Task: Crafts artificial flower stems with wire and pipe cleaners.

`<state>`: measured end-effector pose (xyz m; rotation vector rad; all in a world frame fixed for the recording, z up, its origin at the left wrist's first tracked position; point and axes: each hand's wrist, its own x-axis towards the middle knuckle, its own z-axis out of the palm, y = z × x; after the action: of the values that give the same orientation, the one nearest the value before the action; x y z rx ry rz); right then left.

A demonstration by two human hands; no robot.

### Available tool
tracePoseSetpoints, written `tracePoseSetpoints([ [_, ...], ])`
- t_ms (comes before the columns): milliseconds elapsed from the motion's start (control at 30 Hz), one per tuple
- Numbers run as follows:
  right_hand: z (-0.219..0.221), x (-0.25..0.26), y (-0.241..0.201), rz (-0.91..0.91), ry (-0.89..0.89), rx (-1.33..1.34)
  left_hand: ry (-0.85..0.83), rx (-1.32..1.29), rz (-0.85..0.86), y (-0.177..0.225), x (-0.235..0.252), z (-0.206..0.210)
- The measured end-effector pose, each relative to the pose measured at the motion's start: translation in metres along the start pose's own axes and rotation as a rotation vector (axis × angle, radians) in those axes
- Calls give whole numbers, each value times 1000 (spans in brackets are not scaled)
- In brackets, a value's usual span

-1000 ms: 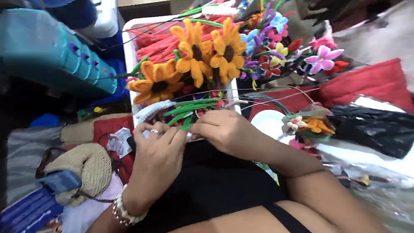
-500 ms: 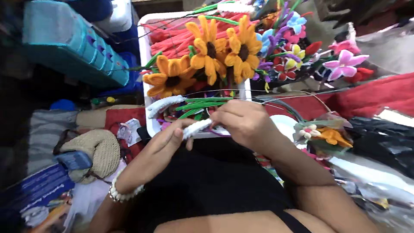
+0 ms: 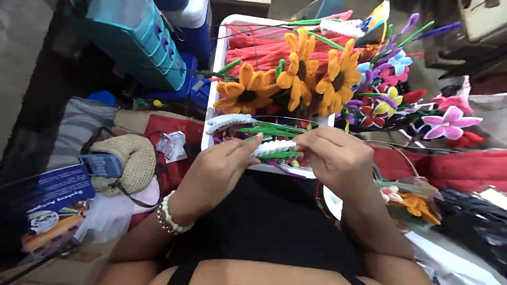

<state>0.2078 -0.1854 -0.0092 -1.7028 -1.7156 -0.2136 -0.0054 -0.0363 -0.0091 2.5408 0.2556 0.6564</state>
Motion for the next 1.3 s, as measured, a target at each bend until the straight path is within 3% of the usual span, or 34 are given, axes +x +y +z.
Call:
tracePoseSetpoints([
  [167, 0, 1, -1, -4, 9, -14, 40, -286, -66, -1, -1, 5],
  [267, 0, 1, -2, -27, -5, -21, -73, -390, -113, -5, -4, 2],
  [367, 3, 0, -2, -72, -41, -45, -253, -282, -170, -2, 1, -3],
  [633, 5, 5, -6, -175, -70, -148, -379, -80, -137, 27, 33, 11],
  [700, 3, 4, -6, -185, -64, -159, -387, -147, -155, 27, 35, 14],
  [900, 3, 0, -6, -247, -17, -127, -443, -674, -190, 7, 36, 12],
  [1133, 2, 1, -6, -300, -13, -31, -440, -868, -240, 3, 29, 9],
  [1300, 2, 2, -5, -246, -24, -26, -319, -764, -233, 6, 23, 15],
])
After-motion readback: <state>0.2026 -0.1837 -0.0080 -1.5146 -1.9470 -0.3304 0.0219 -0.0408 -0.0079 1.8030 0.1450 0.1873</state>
